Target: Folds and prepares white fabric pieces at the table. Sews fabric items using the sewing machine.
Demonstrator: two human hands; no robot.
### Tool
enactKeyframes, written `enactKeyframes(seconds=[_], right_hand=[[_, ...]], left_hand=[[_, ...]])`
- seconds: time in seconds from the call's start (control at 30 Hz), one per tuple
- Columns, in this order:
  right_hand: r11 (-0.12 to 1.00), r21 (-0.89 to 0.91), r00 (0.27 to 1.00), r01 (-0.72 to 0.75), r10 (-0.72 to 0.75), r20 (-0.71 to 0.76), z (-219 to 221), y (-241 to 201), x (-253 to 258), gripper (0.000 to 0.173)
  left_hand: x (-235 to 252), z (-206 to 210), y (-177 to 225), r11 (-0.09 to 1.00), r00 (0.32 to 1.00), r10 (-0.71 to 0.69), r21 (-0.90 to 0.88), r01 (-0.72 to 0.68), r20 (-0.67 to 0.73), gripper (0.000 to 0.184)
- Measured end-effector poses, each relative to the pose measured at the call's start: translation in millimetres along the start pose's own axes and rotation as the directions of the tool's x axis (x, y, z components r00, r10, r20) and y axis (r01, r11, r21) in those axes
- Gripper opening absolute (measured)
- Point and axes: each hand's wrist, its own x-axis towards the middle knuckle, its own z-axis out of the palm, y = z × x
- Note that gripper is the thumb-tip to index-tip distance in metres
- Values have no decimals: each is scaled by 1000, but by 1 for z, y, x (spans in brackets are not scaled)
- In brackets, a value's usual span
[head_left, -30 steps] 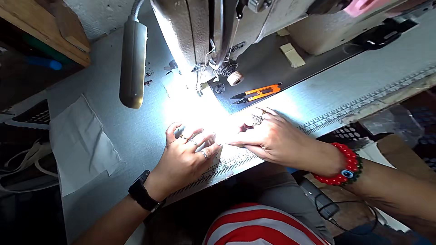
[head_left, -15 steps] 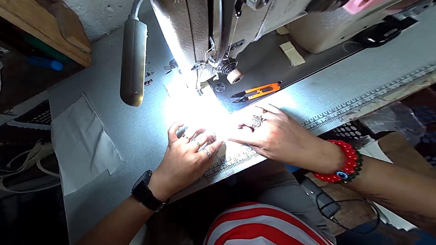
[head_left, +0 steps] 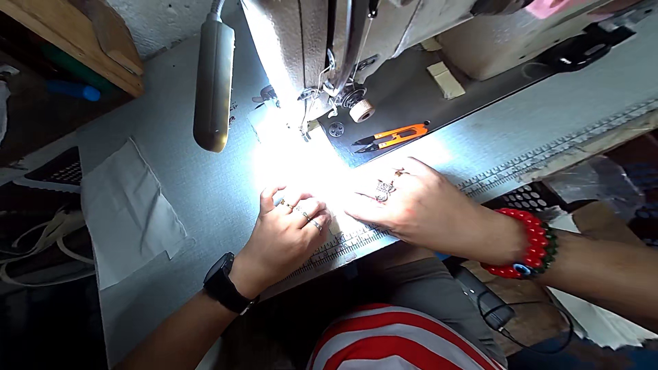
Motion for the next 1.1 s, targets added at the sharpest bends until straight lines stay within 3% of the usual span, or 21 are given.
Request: enactKeyframes(seconds=[0.23,0.5,0.7,0.83,1.0,1.1], right_hand=[[999,41,1000,-14,13,6,-1,3,-2,27],[966,212,988,-147,153,-11,-5,8,-5,29],[991,87,995,-100,99,17,-1,0,-7,33],[995,96,999,-1,-2,35,-2,-1,-5,36],[995,96,996,35,-43,81,-7,-2,-2,34],[997,74,995,37,-43,93,-7,-2,-4,36]], left_hand=[[0,-2,0,1000,996,29,5,-30,80,22],[2,-4,1,1000,995,24,4,-25,96,22],[1,-2,2,1000,996,7,4,-8,93,29],[7,-5,-4,991,982,-73,-99,91,174,33],[28,-10,-44,984,945,-174,93,154,276,46],[27,-9,-41,993,973,-111,68,99,200,34]])
